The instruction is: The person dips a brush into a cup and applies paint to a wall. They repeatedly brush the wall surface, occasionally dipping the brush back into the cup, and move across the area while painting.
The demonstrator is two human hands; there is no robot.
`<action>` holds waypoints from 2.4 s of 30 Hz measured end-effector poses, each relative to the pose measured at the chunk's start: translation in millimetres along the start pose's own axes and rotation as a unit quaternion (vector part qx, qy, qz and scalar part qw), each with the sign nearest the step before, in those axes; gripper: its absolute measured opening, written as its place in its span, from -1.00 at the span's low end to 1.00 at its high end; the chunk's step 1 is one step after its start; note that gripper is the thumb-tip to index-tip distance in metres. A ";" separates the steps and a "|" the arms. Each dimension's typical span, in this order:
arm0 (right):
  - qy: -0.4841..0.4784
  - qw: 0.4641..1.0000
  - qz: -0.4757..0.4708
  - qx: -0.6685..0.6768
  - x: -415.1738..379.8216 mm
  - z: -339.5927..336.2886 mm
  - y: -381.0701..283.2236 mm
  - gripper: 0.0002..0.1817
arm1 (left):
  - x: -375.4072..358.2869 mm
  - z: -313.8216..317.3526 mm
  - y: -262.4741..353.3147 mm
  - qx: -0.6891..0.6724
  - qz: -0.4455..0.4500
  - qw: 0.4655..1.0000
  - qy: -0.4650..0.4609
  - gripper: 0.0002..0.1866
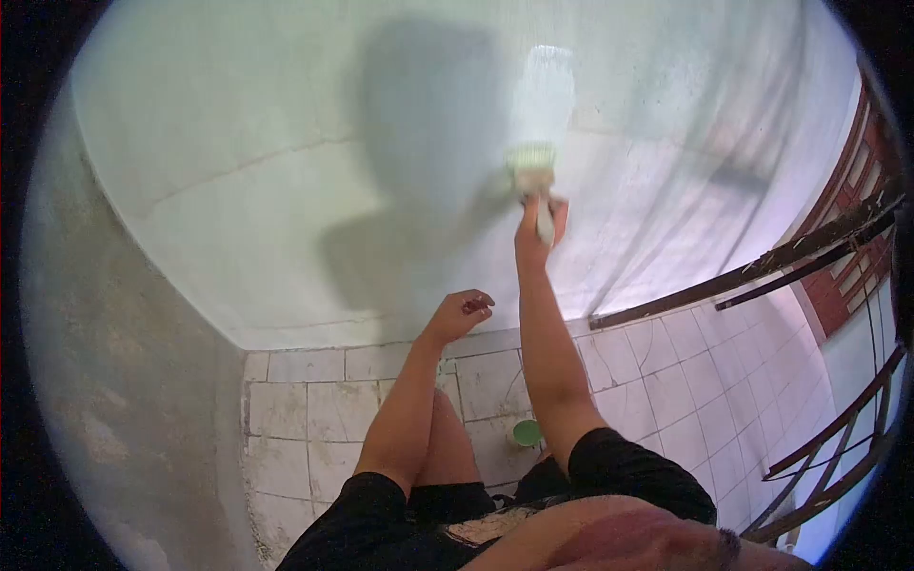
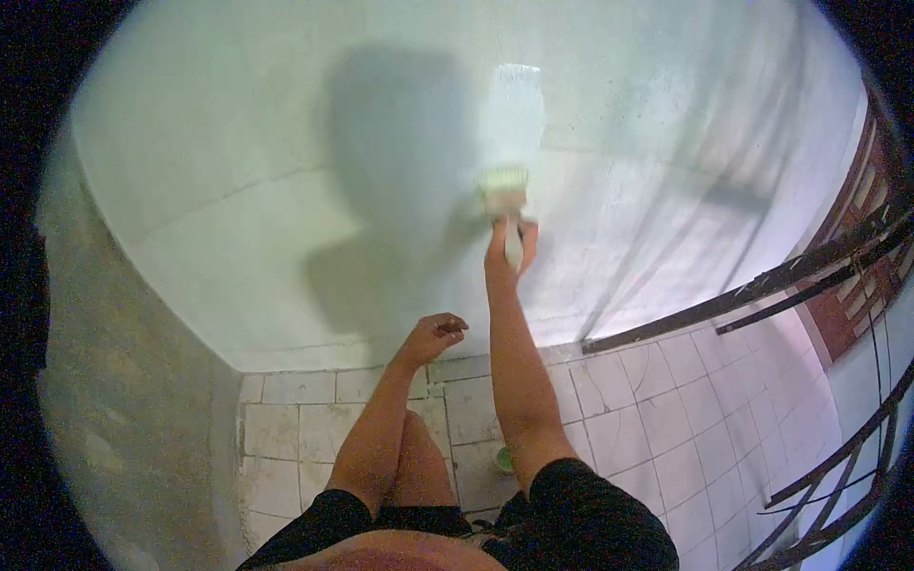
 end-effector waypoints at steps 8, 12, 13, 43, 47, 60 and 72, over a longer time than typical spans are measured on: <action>0.028 0.987 0.152 0.037 -80.2 -66.4 29.5 -0.86 | -4.9 -4.4 2.1 -0.013 0.001 1.000 -0.017 -0.83; 0.019 0.999 0.002 -0.029 44.4 -22.6 -31.2 -0.87 | -9.9 -3.0 9.0 0.015 0.006 1.000 -0.001 -0.84; 0.032 0.996 -0.015 0.077 77.3 -2.9 -40.4 -0.85 | -9.6 -2.5 7.5 0.012 0.001 1.000 -0.003 -0.84; -0.064 0.993 -0.095 -0.037 21.1 2.5 22.1 -0.82 | -10.2 -24.5 -39.3 -0.021 -0.037 0.999 -0.010 -0.85; -0.088 0.983 0.157 0.030 -103.1 -54.5 57.5 -0.85 | -11.1 -25.2 -55.7 0.026 -0.032 0.999 -0.011 -0.84; -0.081 0.985 0.141 0.065 -20.7 -64.0 16.8 -0.81 | 32.4 29.1 -150.7 0.146 -0.184 0.943 -0.235 -0.65; -0.177 0.969 -0.063 -0.160 -110.8 -81.8 108.6 -0.71 | 47.6 60.8 -164.0 0.306 -0.242 0.840 -0.376 -0.50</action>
Point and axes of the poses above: each hand's wrist, its own x-axis towards the middle knuckle, its own z-axis out of the palm, y = z × x, the point moved 1 cm from there along x, towards the middle knuckle, and after that the axes turned 5 degrees about -z, right-handed, at the moved point
